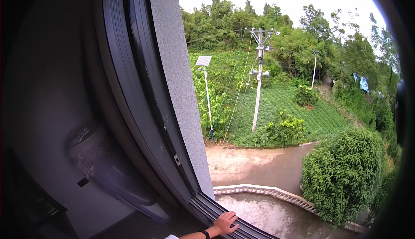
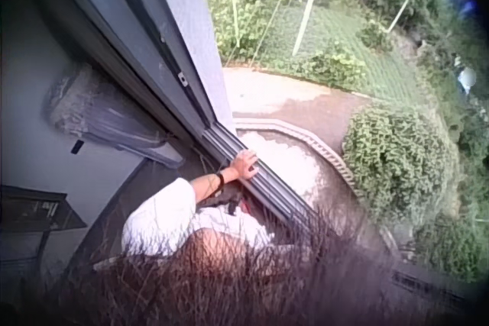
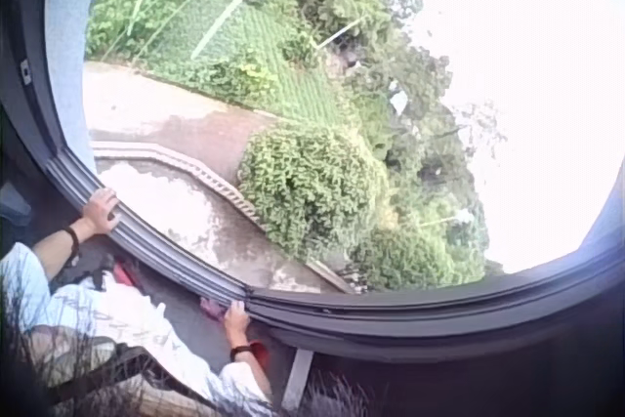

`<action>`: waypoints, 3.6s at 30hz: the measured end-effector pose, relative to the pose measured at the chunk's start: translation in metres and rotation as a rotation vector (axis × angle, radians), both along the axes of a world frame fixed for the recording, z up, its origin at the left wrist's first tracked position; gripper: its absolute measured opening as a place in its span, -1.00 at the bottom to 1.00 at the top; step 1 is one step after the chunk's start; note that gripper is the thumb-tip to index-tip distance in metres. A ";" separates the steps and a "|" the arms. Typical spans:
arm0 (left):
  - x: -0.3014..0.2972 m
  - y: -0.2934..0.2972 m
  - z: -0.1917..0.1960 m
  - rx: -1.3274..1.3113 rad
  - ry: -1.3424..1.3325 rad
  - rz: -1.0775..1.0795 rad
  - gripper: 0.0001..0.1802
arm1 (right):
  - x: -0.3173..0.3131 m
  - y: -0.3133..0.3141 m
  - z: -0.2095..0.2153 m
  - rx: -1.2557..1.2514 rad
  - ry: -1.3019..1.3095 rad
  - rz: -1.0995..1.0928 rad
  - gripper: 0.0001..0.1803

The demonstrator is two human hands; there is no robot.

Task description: The person wipes the metal track and frame of a large window with a cloth.

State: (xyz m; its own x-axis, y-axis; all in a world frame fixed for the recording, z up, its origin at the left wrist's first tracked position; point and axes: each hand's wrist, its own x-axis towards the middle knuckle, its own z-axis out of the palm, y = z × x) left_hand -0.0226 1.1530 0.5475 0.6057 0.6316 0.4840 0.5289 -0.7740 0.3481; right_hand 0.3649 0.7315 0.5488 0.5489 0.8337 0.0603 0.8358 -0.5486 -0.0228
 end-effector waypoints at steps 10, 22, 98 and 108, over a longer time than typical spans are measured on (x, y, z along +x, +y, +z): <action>0.001 -0.013 0.016 -0.053 0.020 0.016 -0.57 | 0.028 -0.038 0.005 0.268 -0.133 0.458 -0.81; -0.028 0.006 0.030 -0.051 0.098 0.006 -0.59 | -0.061 0.036 0.045 0.238 -0.034 0.160 -0.65; -0.018 0.002 0.027 -0.028 0.205 -0.047 -0.61 | -0.056 0.104 0.094 -0.055 0.202 0.569 -0.60; -0.017 -0.001 0.034 -0.038 0.232 -0.056 -0.59 | -0.031 0.114 0.087 -0.077 0.285 0.826 -0.77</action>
